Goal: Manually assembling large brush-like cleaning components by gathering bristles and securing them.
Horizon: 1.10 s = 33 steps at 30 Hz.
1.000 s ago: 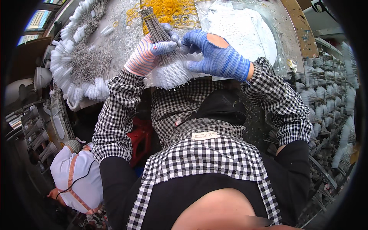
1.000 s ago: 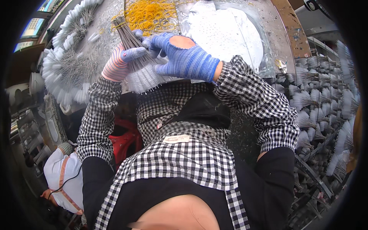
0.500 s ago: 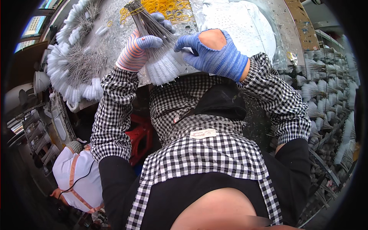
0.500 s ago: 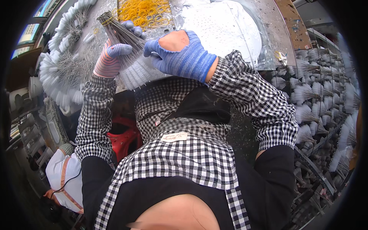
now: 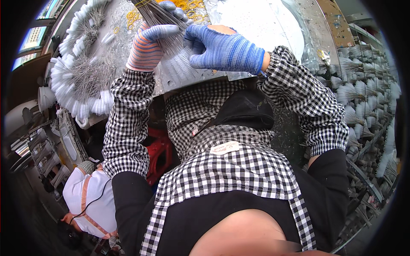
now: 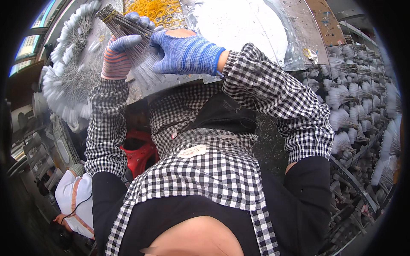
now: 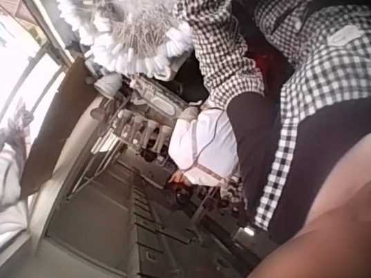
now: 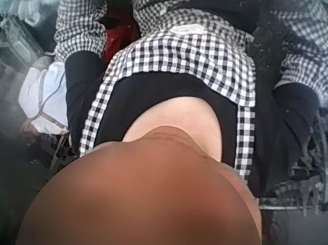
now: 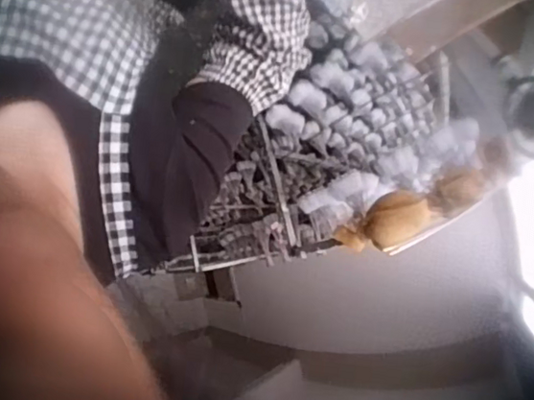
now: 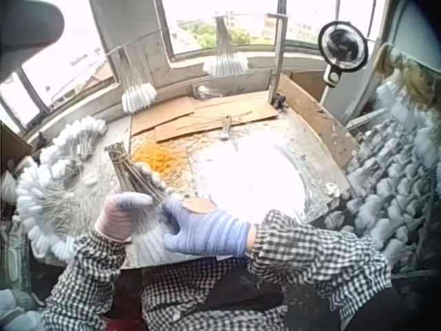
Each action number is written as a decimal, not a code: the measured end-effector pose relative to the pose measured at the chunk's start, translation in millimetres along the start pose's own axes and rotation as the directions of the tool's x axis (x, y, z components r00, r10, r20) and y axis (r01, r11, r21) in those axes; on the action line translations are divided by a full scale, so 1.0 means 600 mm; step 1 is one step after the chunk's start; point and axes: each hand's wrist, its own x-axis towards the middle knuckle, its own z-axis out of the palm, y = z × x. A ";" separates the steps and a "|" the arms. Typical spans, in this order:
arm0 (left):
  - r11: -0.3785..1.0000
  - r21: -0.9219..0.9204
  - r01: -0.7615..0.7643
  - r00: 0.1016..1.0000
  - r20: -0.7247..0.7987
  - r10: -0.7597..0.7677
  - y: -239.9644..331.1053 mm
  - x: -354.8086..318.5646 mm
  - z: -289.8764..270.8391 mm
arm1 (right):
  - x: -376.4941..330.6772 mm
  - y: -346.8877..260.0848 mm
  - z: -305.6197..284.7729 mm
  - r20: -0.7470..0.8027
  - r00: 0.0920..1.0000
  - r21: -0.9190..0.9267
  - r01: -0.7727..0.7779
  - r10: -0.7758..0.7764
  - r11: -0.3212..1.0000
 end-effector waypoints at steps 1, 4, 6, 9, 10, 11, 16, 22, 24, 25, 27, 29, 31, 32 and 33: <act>1.000 0.013 -0.010 1.000 -0.017 0.010 0.001 0.001 0.003 | 0.000 0.004 0.004 -0.038 0.999 0.005 0.016 -0.016 1.000; 0.993 0.116 -0.036 0.996 -0.072 0.045 0.002 0.008 0.005 | 0.010 0.021 0.009 -0.072 0.996 0.062 0.047 -0.042 0.997; 0.977 0.207 -0.047 0.990 -0.119 0.073 -0.002 0.011 0.009 | 0.012 0.022 0.004 -0.006 1.000 0.147 0.006 -0.005 0.989; 0.954 0.299 -0.016 0.989 -0.139 0.060 0.001 0.023 0.010 | 0.012 0.039 0.013 -0.043 0.998 0.249 -0.038 0.050 0.968; 0.853 0.521 0.017 0.965 -0.234 0.123 0.011 0.028 0.072 | 0.006 0.038 -0.002 -0.033 0.998 0.231 -0.049 0.058 0.972; 0.854 0.519 0.015 0.965 -0.230 0.123 0.013 0.034 0.077 | 0.003 0.038 -0.007 -0.035 0.998 0.228 -0.051 0.061 0.972; 0.857 0.515 0.009 0.958 -0.251 0.140 0.007 0.074 0.096 | -0.002 0.039 -0.029 -0.188 0.982 -0.022 -0.039 0.034 0.999; 0.729 0.665 -0.162 0.962 -0.060 0.268 -0.021 0.154 0.111 | -0.012 0.044 -0.094 -0.178 0.979 0.170 -0.069 0.100 0.983; 0.698 0.700 -0.152 0.966 -0.044 0.254 -0.017 0.165 0.127 | -0.010 0.072 -0.095 -0.169 0.975 0.324 -0.085 0.146 0.942; 0.665 0.732 -0.146 0.971 -0.022 0.238 -0.019 0.173 0.133 | -0.013 0.080 -0.098 -0.157 0.969 0.394 -0.117 0.192 0.911; 0.694 0.698 -0.176 0.975 0.024 0.223 -0.031 0.191 0.138 | -0.028 0.093 -0.115 -0.194 0.965 0.376 -0.093 0.177 0.922; 0.404 0.759 -0.510 0.850 0.372 0.374 -0.045 0.208 0.137 | -0.037 0.095 -0.135 -0.305 0.950 -0.101 -0.107 0.072 0.989; 0.275 0.642 -0.715 0.685 0.566 0.458 -0.079 0.248 0.114 | -0.029 0.114 -0.141 -0.222 0.953 -0.093 -0.231 0.206 0.969; 0.031 0.764 -0.645 0.725 0.598 0.341 -0.075 0.246 0.129 | -0.031 0.140 -0.138 -0.223 0.954 -0.131 -0.234 0.201 0.963; -0.233 0.802 -0.550 0.773 0.594 0.223 -0.070 0.244 0.145 | -0.033 0.170 -0.134 -0.223 0.955 -0.169 -0.235 0.195 0.957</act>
